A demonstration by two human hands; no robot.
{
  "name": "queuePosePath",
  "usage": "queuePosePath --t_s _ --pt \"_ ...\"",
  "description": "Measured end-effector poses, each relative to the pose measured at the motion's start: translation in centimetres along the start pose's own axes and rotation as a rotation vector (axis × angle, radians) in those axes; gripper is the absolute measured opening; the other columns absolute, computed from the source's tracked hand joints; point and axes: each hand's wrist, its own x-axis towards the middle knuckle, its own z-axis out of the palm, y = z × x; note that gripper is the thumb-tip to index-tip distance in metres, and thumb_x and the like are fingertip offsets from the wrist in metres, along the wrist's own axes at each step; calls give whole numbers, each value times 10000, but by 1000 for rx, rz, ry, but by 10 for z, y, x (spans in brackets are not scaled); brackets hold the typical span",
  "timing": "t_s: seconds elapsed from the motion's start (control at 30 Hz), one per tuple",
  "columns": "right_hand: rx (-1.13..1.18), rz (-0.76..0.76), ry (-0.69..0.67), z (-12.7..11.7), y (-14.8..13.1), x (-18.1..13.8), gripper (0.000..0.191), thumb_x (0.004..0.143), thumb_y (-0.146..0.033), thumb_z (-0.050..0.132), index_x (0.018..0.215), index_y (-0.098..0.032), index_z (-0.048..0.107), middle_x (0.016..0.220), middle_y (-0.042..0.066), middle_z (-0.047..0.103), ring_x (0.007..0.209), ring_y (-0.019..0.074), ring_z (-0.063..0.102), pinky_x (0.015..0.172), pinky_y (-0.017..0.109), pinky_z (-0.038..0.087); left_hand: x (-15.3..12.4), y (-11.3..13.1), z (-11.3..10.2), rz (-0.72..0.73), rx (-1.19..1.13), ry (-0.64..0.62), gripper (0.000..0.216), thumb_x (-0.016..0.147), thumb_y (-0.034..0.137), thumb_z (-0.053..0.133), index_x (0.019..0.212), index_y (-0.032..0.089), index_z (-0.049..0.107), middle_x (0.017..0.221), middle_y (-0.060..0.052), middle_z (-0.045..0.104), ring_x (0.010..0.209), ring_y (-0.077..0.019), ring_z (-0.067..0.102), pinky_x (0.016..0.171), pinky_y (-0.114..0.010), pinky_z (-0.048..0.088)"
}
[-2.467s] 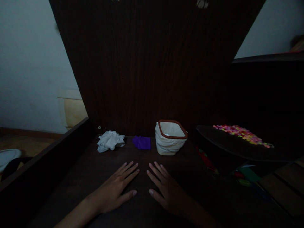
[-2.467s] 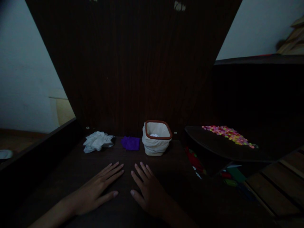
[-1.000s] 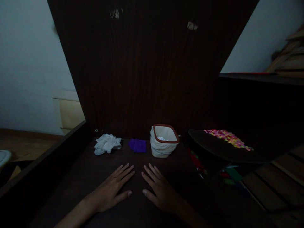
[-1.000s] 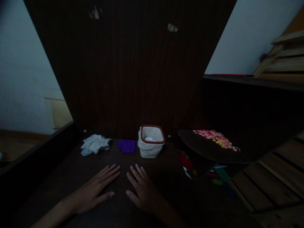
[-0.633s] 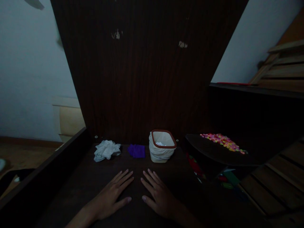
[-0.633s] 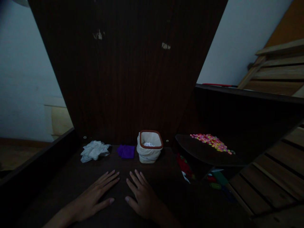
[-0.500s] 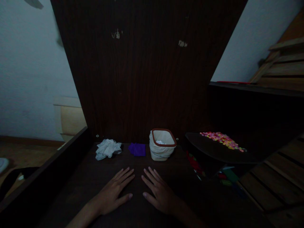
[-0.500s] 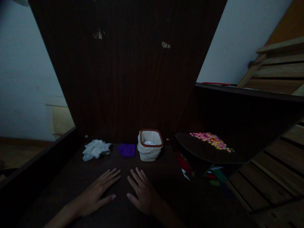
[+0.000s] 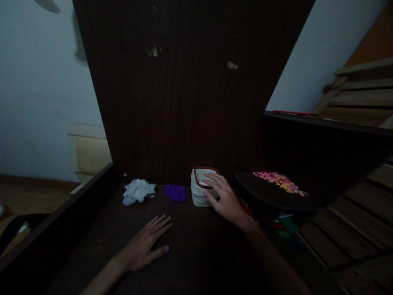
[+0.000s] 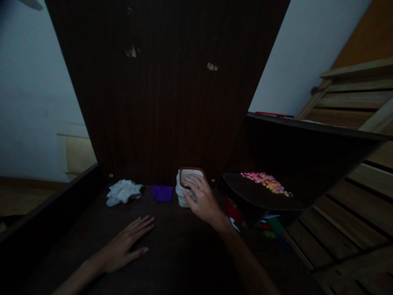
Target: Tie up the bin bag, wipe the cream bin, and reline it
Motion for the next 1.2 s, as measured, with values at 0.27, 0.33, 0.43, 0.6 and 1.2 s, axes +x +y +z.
queuePosePath --t_s 0.27,0.33,0.43,0.6,1.2 --pt "60 -17 -215 6 48 23 168 942 -270 652 1055 -200 756 1119 99 756 1103 253 676 996 450 536 3 8 -6 -32 -32 -20 664 996 568 537 1574 271 400 1647 -120 385 1541 -354 329 1229 -620 323" --pt "68 -30 -259 10 50 22 148 960 -266 635 964 -188 762 990 83 766 991 232 695 910 401 556 5 8 -8 -44 -40 -26 653 986 563 556 1555 264 435 1634 -124 413 1531 -366 347 1220 -629 331" --pt "62 -37 -281 12 50 20 206 995 -285 592 935 -179 759 916 79 750 929 224 681 847 373 547 10 6 -11 -45 -47 -20 595 985 525 568 1511 256 499 1596 -124 478 1502 -366 404 1208 -607 363" --pt "47 -35 -283 14 48 20 248 1012 -309 569 921 -178 758 901 87 739 901 226 676 818 363 531 38 12 -25 -42 -187 145 543 981 462 578 1472 238 519 1521 -122 558 1440 -319 487 1213 -542 379" --pt "54 -30 -295 14 41 18 126 960 -179 649 960 -160 774 934 82 755 936 213 669 848 332 519 208 7 -6 60 -820 404 1420 549 585 940 1612 140 111 1599 -249 341 1497 -424 342 1255 -590 242"
